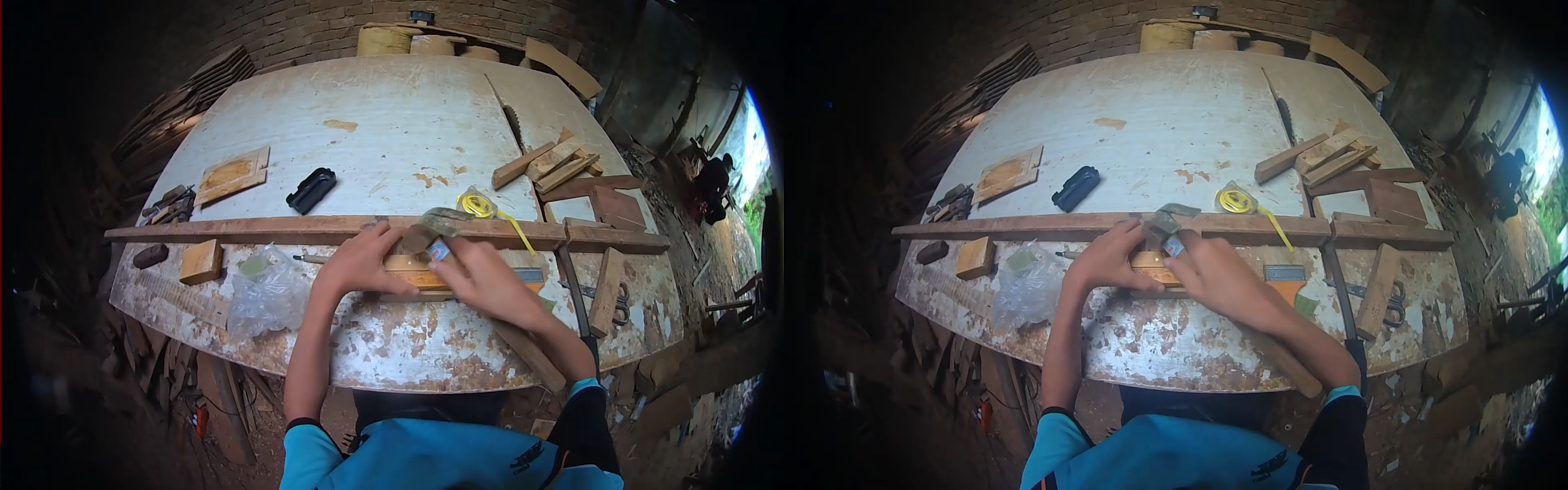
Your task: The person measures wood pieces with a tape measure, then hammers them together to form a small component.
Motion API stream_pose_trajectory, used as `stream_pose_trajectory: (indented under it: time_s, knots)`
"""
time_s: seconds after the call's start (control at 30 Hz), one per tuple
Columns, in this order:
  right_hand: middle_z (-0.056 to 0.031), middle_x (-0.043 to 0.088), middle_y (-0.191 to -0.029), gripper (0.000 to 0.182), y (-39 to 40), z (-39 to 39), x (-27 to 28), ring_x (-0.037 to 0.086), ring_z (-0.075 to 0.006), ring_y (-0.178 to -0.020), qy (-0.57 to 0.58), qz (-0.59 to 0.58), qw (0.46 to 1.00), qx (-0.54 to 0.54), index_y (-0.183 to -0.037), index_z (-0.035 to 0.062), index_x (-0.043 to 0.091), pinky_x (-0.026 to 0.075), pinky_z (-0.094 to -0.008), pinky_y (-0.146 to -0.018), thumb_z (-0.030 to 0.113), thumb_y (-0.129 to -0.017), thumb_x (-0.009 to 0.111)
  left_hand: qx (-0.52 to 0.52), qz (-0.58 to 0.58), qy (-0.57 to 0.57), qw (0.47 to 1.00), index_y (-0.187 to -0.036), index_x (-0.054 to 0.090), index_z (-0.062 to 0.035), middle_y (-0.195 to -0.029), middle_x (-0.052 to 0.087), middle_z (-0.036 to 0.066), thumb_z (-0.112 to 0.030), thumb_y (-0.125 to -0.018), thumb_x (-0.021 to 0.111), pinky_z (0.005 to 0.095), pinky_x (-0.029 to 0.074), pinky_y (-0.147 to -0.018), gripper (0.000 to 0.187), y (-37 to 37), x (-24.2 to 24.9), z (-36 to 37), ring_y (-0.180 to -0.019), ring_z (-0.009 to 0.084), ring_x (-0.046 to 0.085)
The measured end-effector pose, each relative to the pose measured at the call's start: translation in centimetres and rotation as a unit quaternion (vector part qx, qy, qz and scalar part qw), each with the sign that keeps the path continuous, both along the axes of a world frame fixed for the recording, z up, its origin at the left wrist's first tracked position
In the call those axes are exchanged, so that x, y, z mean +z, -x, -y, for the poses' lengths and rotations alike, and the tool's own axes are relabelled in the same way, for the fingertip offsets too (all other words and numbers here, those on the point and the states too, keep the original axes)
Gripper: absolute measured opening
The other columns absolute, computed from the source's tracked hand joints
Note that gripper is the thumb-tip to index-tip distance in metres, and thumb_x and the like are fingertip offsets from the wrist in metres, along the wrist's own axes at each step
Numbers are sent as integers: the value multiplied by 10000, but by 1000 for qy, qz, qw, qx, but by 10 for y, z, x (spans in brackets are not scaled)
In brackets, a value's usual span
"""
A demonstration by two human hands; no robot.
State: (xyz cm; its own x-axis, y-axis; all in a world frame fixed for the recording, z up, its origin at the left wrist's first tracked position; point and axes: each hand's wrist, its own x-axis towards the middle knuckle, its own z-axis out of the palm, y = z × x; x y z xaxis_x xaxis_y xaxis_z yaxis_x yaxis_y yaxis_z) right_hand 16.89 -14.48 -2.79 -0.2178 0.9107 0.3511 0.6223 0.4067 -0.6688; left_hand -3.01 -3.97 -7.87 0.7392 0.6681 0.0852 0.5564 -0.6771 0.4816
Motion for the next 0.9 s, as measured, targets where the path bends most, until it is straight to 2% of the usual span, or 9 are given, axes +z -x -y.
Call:
stream_pose_trajectory:
  time_s: [0.03, 0.07, 0.23, 0.47, 0.53, 0.57, 0.67, 0.83, 0.9]
  knots:
    - [-159, 623, -782, 323, 2, -3, -1, 601, -355, -684, 26, 0, 1000, 6, -1041, -52, 530, 473, -396, -679, 220, -869, 568, 3, -11, -4, 1000, -1250, 483, -33, -1117, 521, 187, -607, -492, 753, 418, 429, -908, 989, 2, 2, -2, -1086, 337, 510]
    - [-141, 622, -763, 287, -2, 1, 7, 606, -263, -648, 37, 3, 999, 5, -1026, -55, 547, 480, -347, -630, 187, -873, 566, 6, -20, -2, 1000, -1243, 489, -31, -1111, 524, 183, -594, -495, 755, 420, 431, -908, 974, 1, 6, -1, -1086, 339, 510]
    - [-40, 566, -721, 263, -2, 33, 41, 536, -66, -605, -24, -70, 996, -40, -1087, -33, 540, 442, -222, -523, 118, -874, 570, 26, -20, 18, 999, -1263, 471, -37, -1151, 511, 168, -569, -504, 752, 416, 429, -913, 968, 3, 5, 2, -1107, 330, 499]
    - [-195, 603, -741, 315, -5, 3, -1, 590, -151, -602, 38, 15, 999, 16, -1081, -53, 549, 452, -291, -553, 194, -886, 564, 1, -4, 5, 1000, -1275, 460, -36, -1167, 502, 190, -585, -504, 758, 430, 421, -922, 993, -1, 6, 2, -1112, 348, 493]
    - [-174, 599, -727, 320, -6, 15, 21, 582, -137, -601, 77, -18, 997, 9, -1105, -49, 545, 449, -278, -555, 178, -881, 571, 3, -6, -29, 1000, -1271, 461, -30, -1166, 498, 207, -578, -509, 764, 434, 422, -922, 986, -1, 7, 1, -1112, 361, 490]
    - [-164, 598, -720, 324, -5, 19, 34, 579, -130, -600, 95, -37, 995, 15, -1117, -48, 543, 447, -271, -556, 170, -879, 575, 16, -54, 26, 998, -1264, 463, -26, -1161, 501, 200, -568, -513, 766, 427, 423, -924, 974, -1, 15, 2, -1110, 354, 492]
    - [-114, 588, -752, 316, -1, 31, 45, 552, -96, -593, 0, -76, 997, 1, -1126, -42, 528, 445, -249, -547, 133, -869, 586, 17, -20, 23, 999, -1252, 471, -23, -1137, 510, 183, -563, -510, 769, 405, 426, -921, 965, 4, 8, 2, -1100, 338, 499]
    - [-140, 627, -884, 301, -2, 8, 3, 602, -186, -716, -64, -1, 998, 13, -1110, -42, 529, 483, -293, -648, 134, -871, 576, 3, -20, 37, 999, -1251, 471, -20, -1110, 513, 169, -552, -509, 773, 396, 435, -895, 962, -1, 9, 1, -1083, 326, 507]
    - [-223, 618, -905, 315, -1, 7, 7, 607, -328, -818, 45, -27, 998, 22, -1102, -62, 531, 475, -363, -718, 134, -859, 575, -10, 4, 1, 1000, -1260, 463, -21, -1089, 514, 160, -549, -507, 775, 406, 440, -880, 971, 1, -2, -2, -1071, 322, 512]
